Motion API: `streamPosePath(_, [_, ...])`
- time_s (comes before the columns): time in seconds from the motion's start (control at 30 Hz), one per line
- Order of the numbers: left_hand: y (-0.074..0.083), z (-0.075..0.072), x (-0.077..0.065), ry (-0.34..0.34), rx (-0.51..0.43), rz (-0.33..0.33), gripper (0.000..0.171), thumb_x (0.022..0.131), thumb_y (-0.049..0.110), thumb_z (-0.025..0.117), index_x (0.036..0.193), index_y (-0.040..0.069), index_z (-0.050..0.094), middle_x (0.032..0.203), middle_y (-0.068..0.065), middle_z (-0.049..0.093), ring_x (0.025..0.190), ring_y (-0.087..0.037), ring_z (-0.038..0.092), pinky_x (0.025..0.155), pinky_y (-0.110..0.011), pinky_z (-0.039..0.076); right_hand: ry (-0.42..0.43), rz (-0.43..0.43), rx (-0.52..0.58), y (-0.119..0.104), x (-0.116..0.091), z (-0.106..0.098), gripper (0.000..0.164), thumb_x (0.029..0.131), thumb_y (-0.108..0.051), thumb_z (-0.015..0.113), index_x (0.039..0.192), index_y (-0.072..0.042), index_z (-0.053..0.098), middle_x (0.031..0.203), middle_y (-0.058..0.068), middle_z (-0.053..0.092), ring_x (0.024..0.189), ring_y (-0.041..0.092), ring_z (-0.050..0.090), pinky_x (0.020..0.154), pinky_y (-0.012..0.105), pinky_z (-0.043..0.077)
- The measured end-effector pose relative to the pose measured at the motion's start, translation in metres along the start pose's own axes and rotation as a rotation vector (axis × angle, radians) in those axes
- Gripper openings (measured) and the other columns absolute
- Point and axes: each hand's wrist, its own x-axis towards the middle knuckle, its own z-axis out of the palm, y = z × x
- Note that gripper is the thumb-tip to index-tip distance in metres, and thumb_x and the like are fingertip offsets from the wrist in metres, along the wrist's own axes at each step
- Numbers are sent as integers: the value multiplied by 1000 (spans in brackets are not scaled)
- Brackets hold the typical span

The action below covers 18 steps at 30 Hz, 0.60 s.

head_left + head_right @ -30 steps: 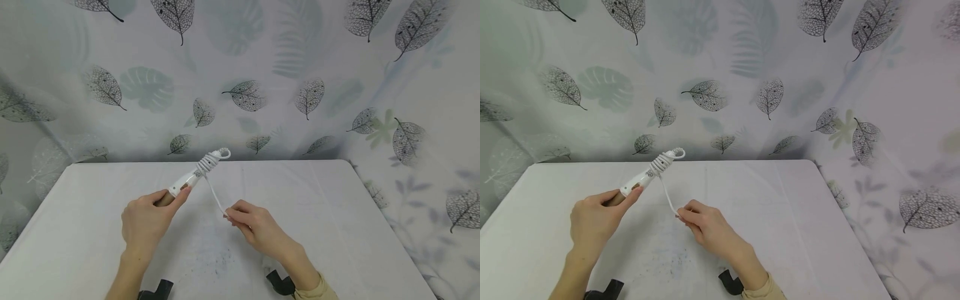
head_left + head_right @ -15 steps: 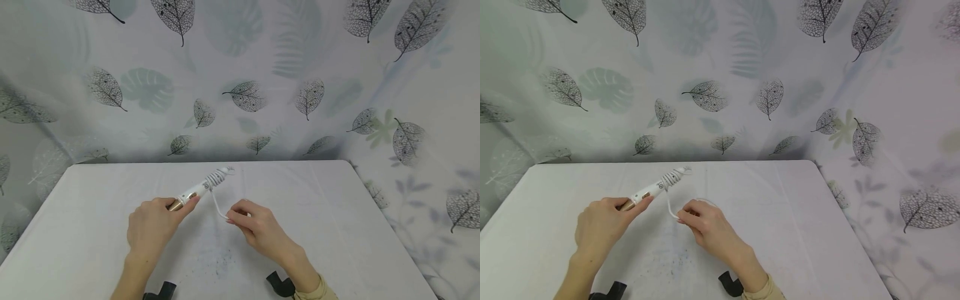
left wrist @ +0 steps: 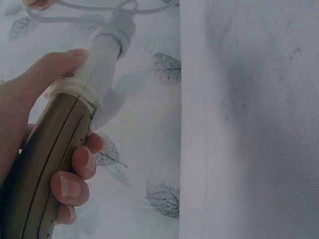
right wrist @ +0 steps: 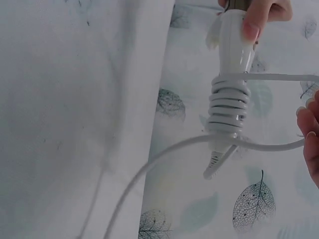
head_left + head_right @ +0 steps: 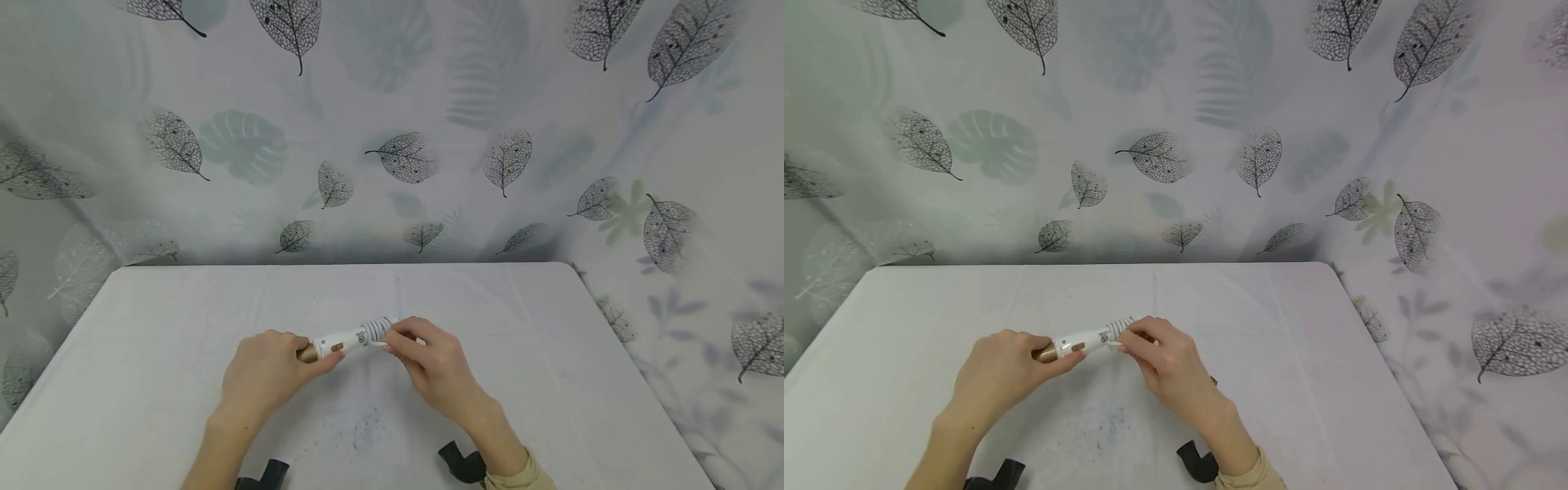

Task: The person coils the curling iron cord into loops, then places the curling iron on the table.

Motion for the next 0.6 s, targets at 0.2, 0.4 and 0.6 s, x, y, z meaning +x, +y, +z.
streamPosePath(0.2, [-4,-2,-1,-55,-14,20,65,81,70,67,54,25,30,54,14,21,50,-4,22,45,-23,21,49,34,-67,5,0,-4,21,102,-20,56,98,-7,72,94,5,63,73,14,56,60,21,46])
streamPosePath(0.4, [-6,-6,-1,-97,-8,11,61,79,68,70,52,26,36,53,13,26,49,-5,26,45,-23,26,63,40,-98,7,0,-6,19,102,-19,57,97,-8,72,92,5,61,73,16,57,62,25,49])
streamPosePath(0.6, [-4,-8,0,-226,-43,-23,56,77,71,70,52,26,46,52,12,28,50,-6,27,46,-24,25,44,25,-102,7,0,-7,15,100,-13,59,95,-9,72,94,6,60,79,18,59,68,28,53])
